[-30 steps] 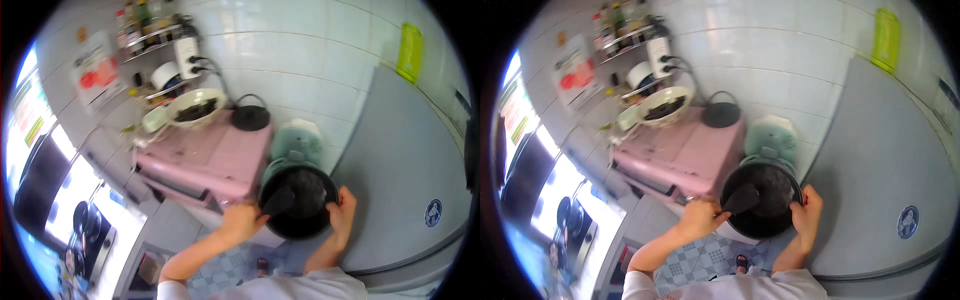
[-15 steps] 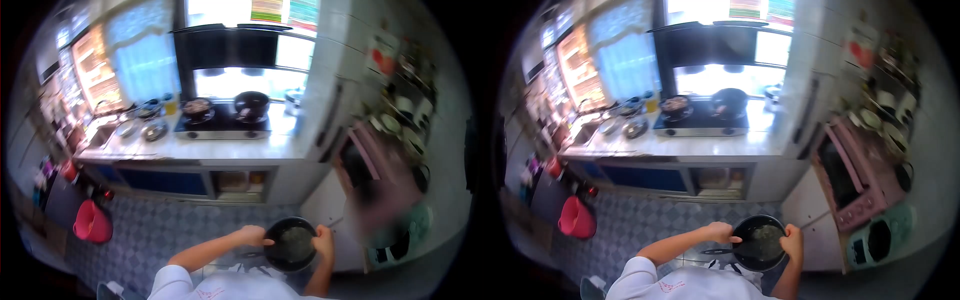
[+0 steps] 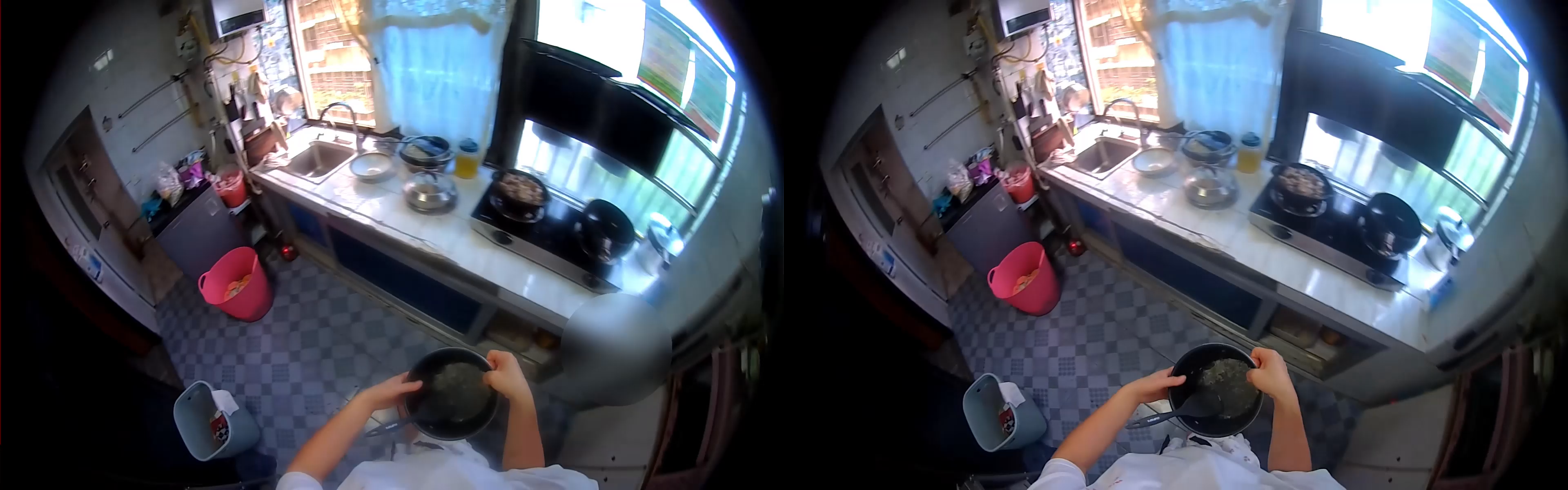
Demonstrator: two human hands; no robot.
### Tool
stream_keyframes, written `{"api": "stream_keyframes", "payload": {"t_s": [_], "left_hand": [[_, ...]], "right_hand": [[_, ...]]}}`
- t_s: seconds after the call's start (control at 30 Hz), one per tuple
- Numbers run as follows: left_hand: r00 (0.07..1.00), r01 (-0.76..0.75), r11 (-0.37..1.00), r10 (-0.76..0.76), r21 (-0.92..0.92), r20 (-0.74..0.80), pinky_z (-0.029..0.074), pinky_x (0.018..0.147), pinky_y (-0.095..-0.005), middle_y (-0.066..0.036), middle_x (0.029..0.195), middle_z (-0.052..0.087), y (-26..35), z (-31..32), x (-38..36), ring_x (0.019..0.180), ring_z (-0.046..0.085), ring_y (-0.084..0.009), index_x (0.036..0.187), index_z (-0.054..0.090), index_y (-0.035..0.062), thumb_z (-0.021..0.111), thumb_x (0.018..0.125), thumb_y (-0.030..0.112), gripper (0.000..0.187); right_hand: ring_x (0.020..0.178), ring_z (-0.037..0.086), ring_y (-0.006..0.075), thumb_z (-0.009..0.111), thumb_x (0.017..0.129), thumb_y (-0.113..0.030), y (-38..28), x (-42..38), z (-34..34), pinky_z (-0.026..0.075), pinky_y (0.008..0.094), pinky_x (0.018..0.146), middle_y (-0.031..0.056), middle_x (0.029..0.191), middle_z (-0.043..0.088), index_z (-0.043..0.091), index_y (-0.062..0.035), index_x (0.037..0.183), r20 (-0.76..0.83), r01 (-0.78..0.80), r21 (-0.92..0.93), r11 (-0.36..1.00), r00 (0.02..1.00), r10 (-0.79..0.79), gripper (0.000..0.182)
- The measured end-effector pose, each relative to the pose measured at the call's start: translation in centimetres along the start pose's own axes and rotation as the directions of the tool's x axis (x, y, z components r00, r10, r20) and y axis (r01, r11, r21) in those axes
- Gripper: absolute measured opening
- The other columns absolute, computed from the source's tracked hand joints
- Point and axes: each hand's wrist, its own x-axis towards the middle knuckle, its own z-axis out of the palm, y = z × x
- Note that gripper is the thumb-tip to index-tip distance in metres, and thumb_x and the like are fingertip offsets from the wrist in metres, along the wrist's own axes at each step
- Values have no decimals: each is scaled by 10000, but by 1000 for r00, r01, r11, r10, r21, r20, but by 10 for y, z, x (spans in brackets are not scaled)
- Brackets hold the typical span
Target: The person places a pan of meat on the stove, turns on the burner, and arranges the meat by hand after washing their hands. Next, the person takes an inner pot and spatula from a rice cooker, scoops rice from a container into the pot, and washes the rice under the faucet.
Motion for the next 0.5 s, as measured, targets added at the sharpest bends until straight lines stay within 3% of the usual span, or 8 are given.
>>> {"api": "stream_keyframes", "payload": {"t_s": [0.03, 0.07, 0.1, 0.17, 0.33, 0.4, 0.43, 0.5], "left_hand": [[996, -88, 978, 88, -189, -9, 412, 899, -340, -62, 1232, 449, 8, -19, 1, 1107, 460, -174, 1333, 287, 98, 610, 811, 349, 663], [985, -172, 952, 158, -254, -75, 404, 913, -359, -88, 1214, 479, 16, -39, -1, 1094, 483, -198, 1287, 365, 61, 602, 821, 292, 571], [982, -183, 948, 163, -260, -97, 404, 913, -359, -88, 1214, 479, 25, -62, -4, 1094, 483, -198, 1287, 365, 61, 602, 821, 292, 571], [988, -127, 849, 65, -512, -137, 348, 963, -375, -98, 1213, 483, 43, -103, -15, 1123, 451, -233, 1262, 389, 38, 618, 810, 273, 558], [898, -308, 810, 73, -499, -435, 471, 831, -350, -140, 1046, 586, 108, -173, -49, 968, 570, -246, 1081, 533, -39, 602, 773, 135, 360], [886, -363, 745, 89, -560, -456, 467, 836, -359, -144, 1029, 591, 113, -204, -63, 963, 570, -253, 1056, 544, -41, 593, 752, 104, 341], [876, -409, 684, 111, -604, -469, 462, 841, -369, -147, 1012, 596, 115, -220, -67, 958, 570, -260, 1031, 555, -43, 584, 730, 73, 324], [806, -505, 599, 72, -621, -587, 450, 849, -387, -156, 976, 605, 121, -250, -71, 934, 573, -277, 983, 572, -46, 556, 691, 30, 303]], "right_hand": [[503, 461, 127, 572, 517, 33, -9, 24, 10, 358, 262, 448, 24, 536, 454, 449, -51, 592, 63, -27, 43, 999, 998, 24, 167], [507, 458, 123, 575, 514, 40, -4, 55, 25, 358, 261, 449, 13, 548, 457, 465, -48, 610, 115, 15, 89, 996, 993, -26, 170], [513, 455, 118, 572, 507, 47, -5, 86, 42, 358, 256, 451, 4, 553, 457, 478, -41, 617, 166, 43, 156, 987, 984, -69, 170], [526, 456, 114, 572, 505, 49, -38, 137, 68, 359, 248, 464, 1, 559, 457, 488, -37, 623, 278, 19, 279, 960, 955, -100, 168], [530, 382, 84, 595, 527, 47, -120, 256, 142, 296, 241, 454, -23, 556, 384, 419, -58, 599, 445, 76, 326, 942, 867, -223, 217], [528, 408, 66, 653, 628, 16, -146, 298, 173, 316, 220, 451, -24, 608, 445, 468, -70, 688, 547, -24, 513, 858, 780, -305, 212], [528, 408, 66, 653, 628, 16, -161, 314, 182, 316, 220, 451, -24, 608, 445, 468, -70, 688, 550, -19, 507, 862, 777, -307, 212], [526, 448, 79, 650, 688, -10, -189, 346, 199, 342, 219, 455, 0, 655, 501, 514, -68, 781, 668, -300, 600, 741, 698, -259, 175]]}}
